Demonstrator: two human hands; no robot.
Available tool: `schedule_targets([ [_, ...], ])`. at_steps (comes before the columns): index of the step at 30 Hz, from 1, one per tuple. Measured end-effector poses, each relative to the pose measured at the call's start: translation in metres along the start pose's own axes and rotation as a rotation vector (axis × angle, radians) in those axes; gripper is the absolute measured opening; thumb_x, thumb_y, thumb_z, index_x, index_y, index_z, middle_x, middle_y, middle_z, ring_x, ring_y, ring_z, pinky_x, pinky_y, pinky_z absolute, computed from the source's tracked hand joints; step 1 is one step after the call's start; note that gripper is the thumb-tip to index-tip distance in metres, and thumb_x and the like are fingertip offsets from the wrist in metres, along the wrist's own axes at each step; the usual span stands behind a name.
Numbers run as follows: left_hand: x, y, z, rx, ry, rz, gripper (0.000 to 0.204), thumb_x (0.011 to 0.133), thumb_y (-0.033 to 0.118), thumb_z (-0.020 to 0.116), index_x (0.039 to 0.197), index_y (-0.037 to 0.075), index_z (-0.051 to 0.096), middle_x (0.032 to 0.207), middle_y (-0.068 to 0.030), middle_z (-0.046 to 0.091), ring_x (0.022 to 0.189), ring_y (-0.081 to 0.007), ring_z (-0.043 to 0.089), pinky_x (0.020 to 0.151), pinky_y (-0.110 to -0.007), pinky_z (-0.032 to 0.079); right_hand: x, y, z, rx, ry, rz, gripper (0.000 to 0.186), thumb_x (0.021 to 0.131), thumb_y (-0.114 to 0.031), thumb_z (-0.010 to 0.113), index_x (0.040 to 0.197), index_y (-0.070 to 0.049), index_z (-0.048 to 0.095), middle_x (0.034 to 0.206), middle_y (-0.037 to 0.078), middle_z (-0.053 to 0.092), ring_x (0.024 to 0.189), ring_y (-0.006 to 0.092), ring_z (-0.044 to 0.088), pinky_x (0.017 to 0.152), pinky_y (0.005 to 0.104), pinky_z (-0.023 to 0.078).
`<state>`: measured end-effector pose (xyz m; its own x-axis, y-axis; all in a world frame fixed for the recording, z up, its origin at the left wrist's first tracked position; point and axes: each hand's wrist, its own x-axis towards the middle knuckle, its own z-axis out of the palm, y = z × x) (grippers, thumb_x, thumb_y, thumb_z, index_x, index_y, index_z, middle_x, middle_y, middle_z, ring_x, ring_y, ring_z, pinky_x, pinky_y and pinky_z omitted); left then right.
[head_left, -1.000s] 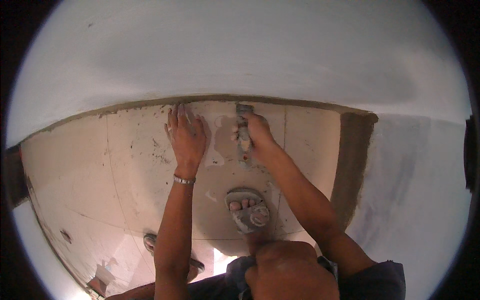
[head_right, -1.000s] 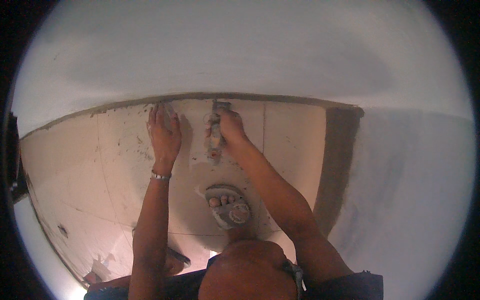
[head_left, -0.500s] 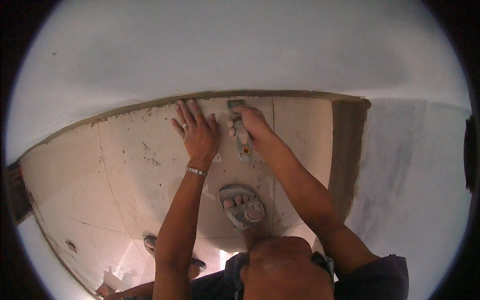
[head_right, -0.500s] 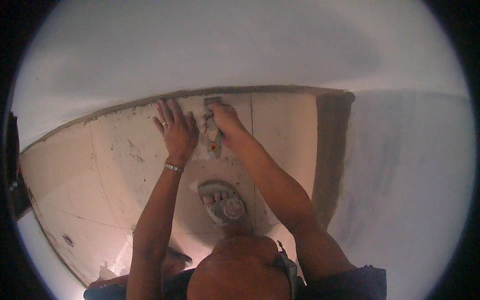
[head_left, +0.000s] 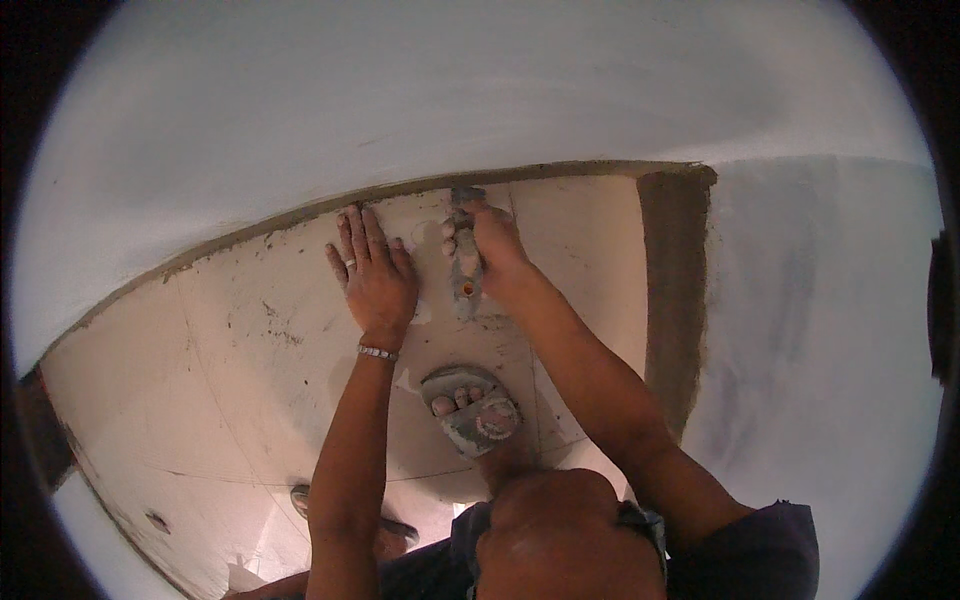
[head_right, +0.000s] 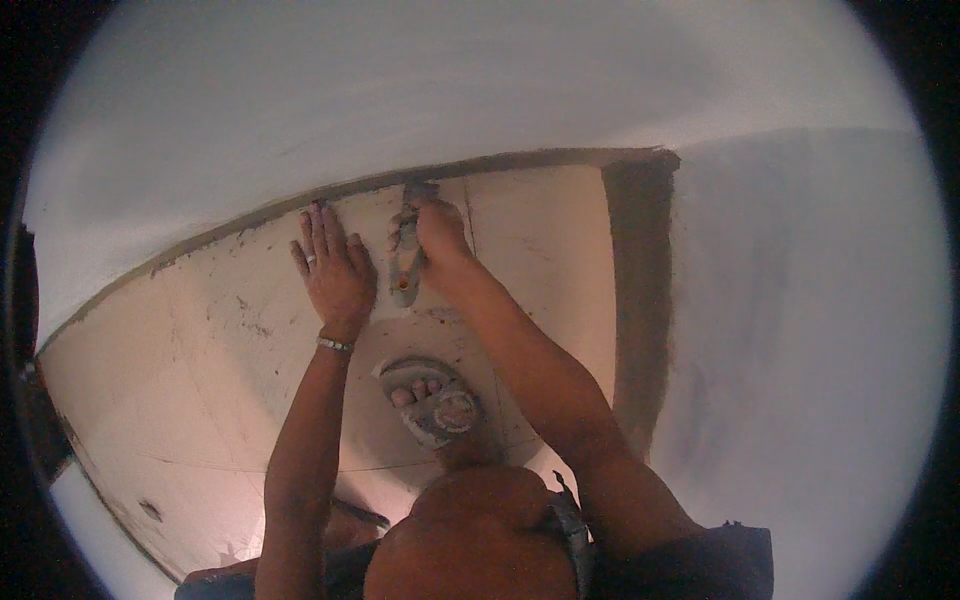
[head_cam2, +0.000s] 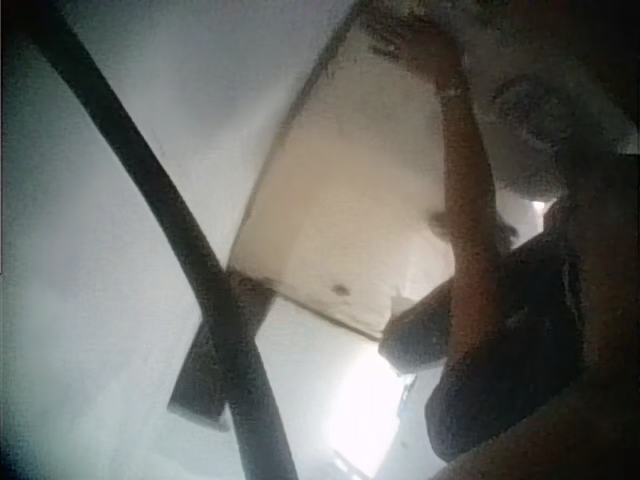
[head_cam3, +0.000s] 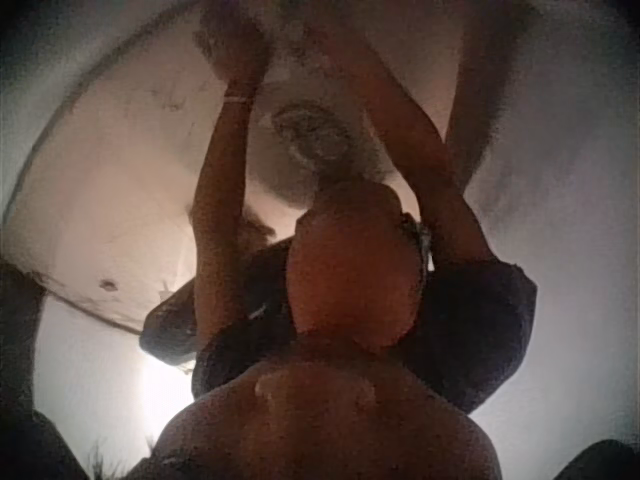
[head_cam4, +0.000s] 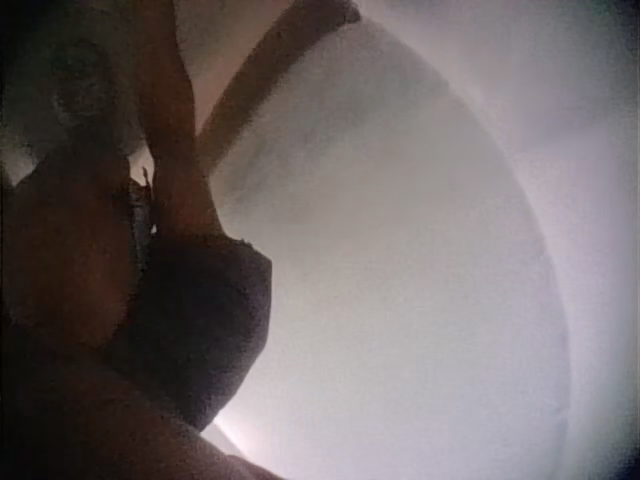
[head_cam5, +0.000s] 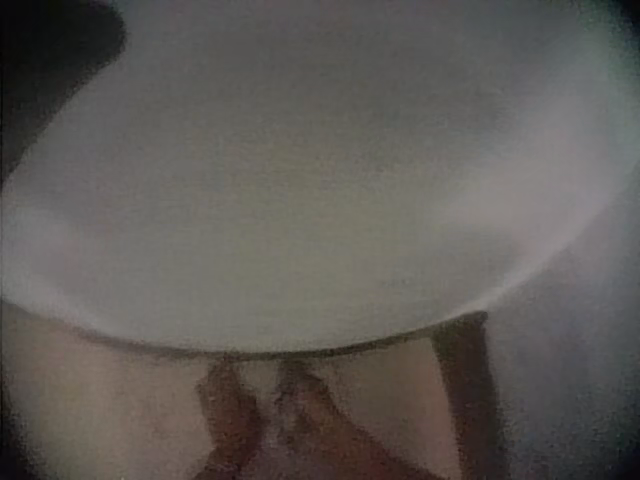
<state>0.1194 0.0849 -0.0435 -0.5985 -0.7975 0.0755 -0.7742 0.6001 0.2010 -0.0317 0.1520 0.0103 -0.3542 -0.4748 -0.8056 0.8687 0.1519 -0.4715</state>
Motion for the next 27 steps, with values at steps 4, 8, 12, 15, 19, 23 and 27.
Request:
schedule_targets([
  [4, -0.001, -0.002, -0.001, 0.001, 0.021, -0.018, 0.061, 0.102, 0.030, 0.044, 0.156, 0.006, 0.032, 0.165, -0.0114, 0.029, 0.154, -0.0294, 0.021, 0.125, -0.054, 0.011, -0.008, -0.008, -0.009, 0.030, 0.092, -0.017, 0.023, 0.100, -0.027, 0.051, 0.098, -0.007, 0.061, 0.076, 0.007, 0.065, 0.058, 0.0200, 0.059, 0.054, 0.0354, 0.049],
  [8, 0.001, 0.001, -0.002, -0.024, 0.023, -0.025, 0.061, 0.102, 0.031, 0.044, 0.157, 0.007, 0.032, 0.164, -0.0109, 0.030, 0.154, -0.0290, 0.020, 0.124, -0.054, 0.012, -0.003, -0.007, -0.021, -0.022, 0.072, -0.001, 0.022, 0.098, -0.027, 0.054, 0.098, -0.007, 0.062, 0.077, 0.007, 0.065, 0.057, 0.0202, 0.058, 0.054, 0.0351, 0.049],
  [12, 0.002, 0.003, -0.002, -0.002, 0.032, -0.077, 0.066, 0.101, 0.034, 0.046, 0.155, 0.000, 0.031, 0.165, -0.0153, 0.026, 0.155, -0.0299, 0.017, 0.124, -0.054, 0.011, -0.007, -0.028, -0.035, -0.112, 0.057, 0.040, 0.018, 0.102, -0.021, 0.045, 0.106, -0.007, 0.056, 0.074, 0.009, 0.062, 0.062, 0.0216, 0.059, 0.053, 0.0351, 0.050],
  [15, 0.008, 0.002, 0.005, -0.022, 0.137, -0.298, 0.071, 0.100, 0.037, 0.046, 0.153, -0.007, 0.029, 0.165, -0.0211, 0.023, 0.155, -0.0346, 0.013, 0.124, -0.054, 0.011, -0.013, -0.036, -0.052, 0.026, 0.203, -0.084, 0.021, 0.102, -0.025, 0.046, 0.104, -0.007, 0.057, 0.075, 0.008, 0.062, 0.061, 0.0206, 0.058, 0.052, 0.0339, 0.049],
  [19, 0.036, -0.011, 0.017, 0.002, 0.116, -0.568, 0.077, 0.101, 0.040, 0.043, 0.153, -0.013, 0.023, 0.164, -0.0270, 0.018, 0.154, -0.0425, 0.010, 0.124, -0.055, 0.010, -0.035, -0.030, -0.098, 0.219, 0.235, -0.094, 0.022, 0.100, -0.030, 0.053, 0.099, -0.009, 0.060, 0.082, 0.006, 0.063, 0.064, 0.0194, 0.060, 0.056, 0.0347, 0.051],
  [23, 0.038, 0.042, 0.040, 0.161, 0.009, -0.456, 0.080, 0.099, 0.040, 0.043, 0.153, -0.015, 0.019, 0.163, -0.0317, 0.015, 0.153, -0.0446, 0.012, 0.122, -0.058, 0.012, -0.059, 0.018, -0.143, -0.083, 0.318, -0.207, 0.027, 0.102, -0.031, 0.052, 0.099, -0.005, 0.058, 0.084, 0.009, 0.062, 0.069, 0.0221, 0.063, 0.059, 0.0372, 0.055],
  [27, -0.008, 0.158, 0.027, -0.195, -0.069, -0.007, 0.071, 0.096, 0.029, 0.051, 0.147, -0.016, 0.034, 0.160, -0.0363, 0.020, 0.147, -0.0481, 0.025, 0.122, -0.056, 0.017, -0.089, 0.058, -0.187, -0.373, 0.407, -0.358, 0.026, 0.103, -0.029, 0.051, 0.100, -0.004, 0.058, 0.084, 0.008, 0.062, 0.070, 0.0209, 0.063, 0.059, 0.0379, 0.054],
])
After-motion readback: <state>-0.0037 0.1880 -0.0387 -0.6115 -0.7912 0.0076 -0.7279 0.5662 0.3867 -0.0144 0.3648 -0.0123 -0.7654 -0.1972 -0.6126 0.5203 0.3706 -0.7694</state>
